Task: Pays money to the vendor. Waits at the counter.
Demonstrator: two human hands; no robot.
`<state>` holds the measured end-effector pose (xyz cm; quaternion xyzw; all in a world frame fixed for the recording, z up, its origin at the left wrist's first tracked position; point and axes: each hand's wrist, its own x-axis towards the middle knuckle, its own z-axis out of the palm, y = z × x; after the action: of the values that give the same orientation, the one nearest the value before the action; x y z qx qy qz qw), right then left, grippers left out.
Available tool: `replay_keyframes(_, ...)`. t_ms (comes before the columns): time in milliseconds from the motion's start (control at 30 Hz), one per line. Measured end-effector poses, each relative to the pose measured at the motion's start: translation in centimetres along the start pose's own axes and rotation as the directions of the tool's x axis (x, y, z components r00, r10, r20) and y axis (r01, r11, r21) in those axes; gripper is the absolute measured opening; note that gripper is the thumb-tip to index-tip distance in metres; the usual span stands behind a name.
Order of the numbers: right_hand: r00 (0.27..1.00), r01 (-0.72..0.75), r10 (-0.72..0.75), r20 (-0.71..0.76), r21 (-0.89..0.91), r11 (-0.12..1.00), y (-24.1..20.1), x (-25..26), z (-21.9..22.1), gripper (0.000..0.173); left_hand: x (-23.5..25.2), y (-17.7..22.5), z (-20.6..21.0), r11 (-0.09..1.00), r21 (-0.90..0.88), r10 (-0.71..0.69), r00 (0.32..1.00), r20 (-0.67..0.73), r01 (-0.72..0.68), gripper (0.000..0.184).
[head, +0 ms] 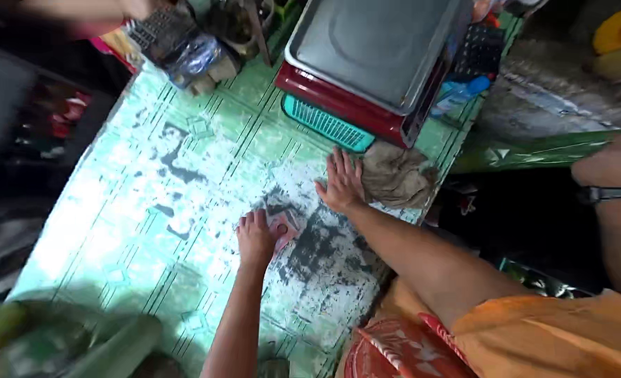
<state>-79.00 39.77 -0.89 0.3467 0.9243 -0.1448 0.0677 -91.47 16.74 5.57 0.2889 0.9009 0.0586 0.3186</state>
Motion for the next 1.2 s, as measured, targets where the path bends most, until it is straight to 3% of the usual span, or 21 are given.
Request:
replay_keyframes(133,0.999,0.003,-0.003,-0.034,-0.006,1.0,0.6,-1.4,0.8,0.091,-2.2,0.4,2.5,0.986,-0.089,-0.143,0.99,-0.01,0.142,0.053)
replay_keyframes(300,1.0,-0.007,0.008,-0.027,0.005,1.0,-0.1,-0.6,-0.5,0.092,-4.9,1.6,3.2,0.969,-0.092,-0.241,0.963,-0.119,0.231,0.076)
replay_keyframes(567,1.0,-0.018,0.016,-0.025,-0.055,0.998,-0.2,-0.5,0.2,0.093,-5.3,1.2,5.3,0.949,-0.147,-0.301,0.939,-0.165,0.279,0.042)
replay_keyframes(767,0.999,-0.019,0.016,-0.041,-0.076,0.997,-0.1,-0.6,0.5,0.094,-5.6,2.9,4.8,0.86,-0.311,-0.429,0.903,-0.008,0.406,0.058)
replay_keyframes(867,0.999,-0.022,0.02,-0.033,-0.078,0.997,-0.1,-0.6,0.7,0.094,-5.4,1.8,5.2,0.771,-0.521,-0.435,0.9,-0.011,0.366,0.063)
replay_keyframes(933,0.999,-0.024,0.02,-0.043,-0.083,0.996,0.1,-0.6,1.0,0.094,-5.2,0.8,4.6,0.719,-0.62,-0.443,0.894,-0.062,0.313,0.052)
replay_keyframes(1067,0.999,-0.009,0.006,-0.05,-0.066,0.998,0.0,-0.6,0.8,0.093,-5.3,-0.7,0.6,0.761,-0.582,-0.475,0.857,-0.198,0.288,0.021)
replay_keyframes(1200,0.999,0.002,-0.002,0.047,0.012,1.0,-1.1,-0.4,-2.4,0.09,-5.5,-1.1,-3.4,0.781,-0.587,-0.43,0.864,-0.262,0.211,0.025)
